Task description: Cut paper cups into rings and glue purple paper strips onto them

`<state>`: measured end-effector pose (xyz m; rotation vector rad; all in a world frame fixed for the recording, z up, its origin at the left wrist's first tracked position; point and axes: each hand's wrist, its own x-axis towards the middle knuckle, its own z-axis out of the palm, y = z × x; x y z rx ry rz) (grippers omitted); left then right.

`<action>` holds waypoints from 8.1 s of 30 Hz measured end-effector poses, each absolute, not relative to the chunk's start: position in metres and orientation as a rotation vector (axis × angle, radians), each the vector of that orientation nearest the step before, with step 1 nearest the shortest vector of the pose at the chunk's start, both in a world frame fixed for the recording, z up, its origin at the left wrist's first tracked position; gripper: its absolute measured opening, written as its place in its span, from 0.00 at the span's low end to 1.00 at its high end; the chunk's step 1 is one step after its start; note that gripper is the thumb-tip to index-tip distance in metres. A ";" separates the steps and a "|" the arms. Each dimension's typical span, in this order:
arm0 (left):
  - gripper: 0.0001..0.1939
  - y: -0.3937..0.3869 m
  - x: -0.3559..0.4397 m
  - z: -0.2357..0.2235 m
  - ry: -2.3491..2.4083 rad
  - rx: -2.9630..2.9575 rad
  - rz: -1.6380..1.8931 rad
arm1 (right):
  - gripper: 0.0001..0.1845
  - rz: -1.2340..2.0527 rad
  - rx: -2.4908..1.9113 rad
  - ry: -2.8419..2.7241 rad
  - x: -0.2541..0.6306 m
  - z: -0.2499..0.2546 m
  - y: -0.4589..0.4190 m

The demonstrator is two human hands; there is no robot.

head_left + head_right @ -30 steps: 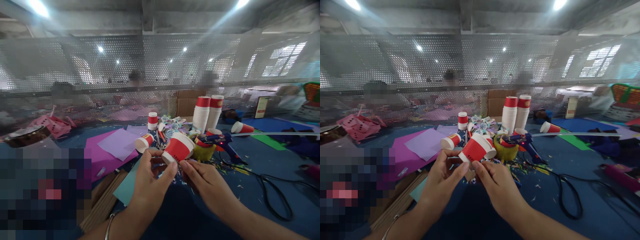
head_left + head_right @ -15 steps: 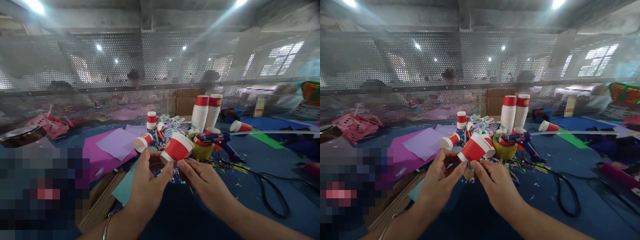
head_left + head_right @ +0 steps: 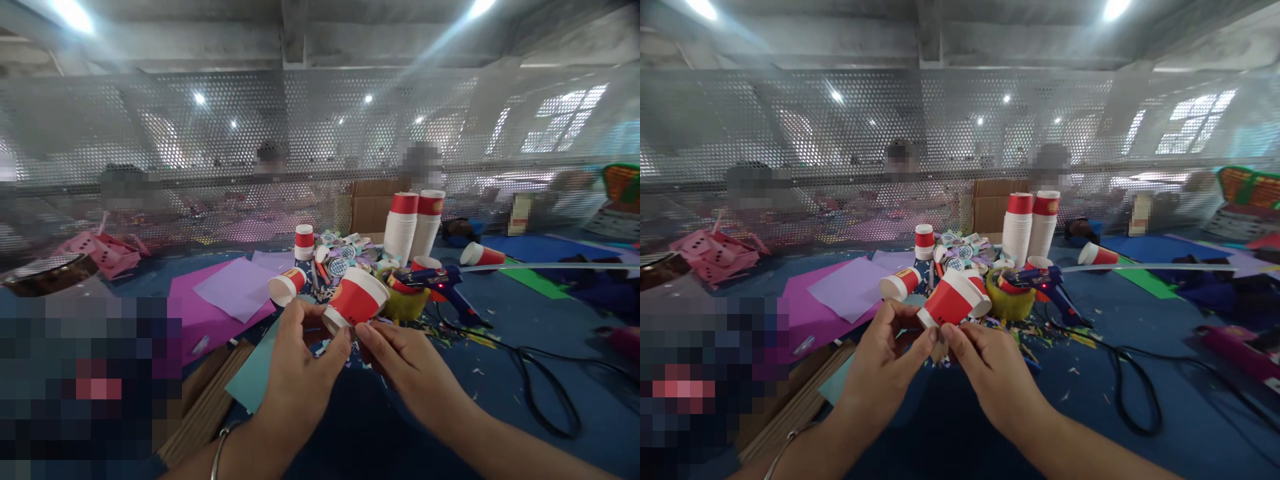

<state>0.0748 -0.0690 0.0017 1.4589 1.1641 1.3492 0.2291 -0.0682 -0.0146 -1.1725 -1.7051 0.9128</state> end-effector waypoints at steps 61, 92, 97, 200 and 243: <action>0.10 -0.070 0.074 -0.003 1.214 1.640 1.444 | 0.25 0.903 -1.172 -1.729 0.229 -0.011 -0.073; 0.11 -0.072 0.079 0.000 1.062 1.351 1.359 | 0.25 0.854 -1.183 -1.746 0.230 -0.012 -0.072; 0.15 -0.071 0.079 0.001 1.056 1.300 1.390 | 0.26 0.867 -1.198 -1.729 0.230 -0.012 -0.071; 0.20 -0.074 0.080 0.000 0.949 1.252 1.400 | 0.22 0.552 -1.149 -1.912 0.234 -0.010 -0.074; 0.15 -0.071 0.077 -0.003 0.904 1.121 1.387 | 0.22 0.445 -1.158 -1.934 0.236 -0.009 -0.073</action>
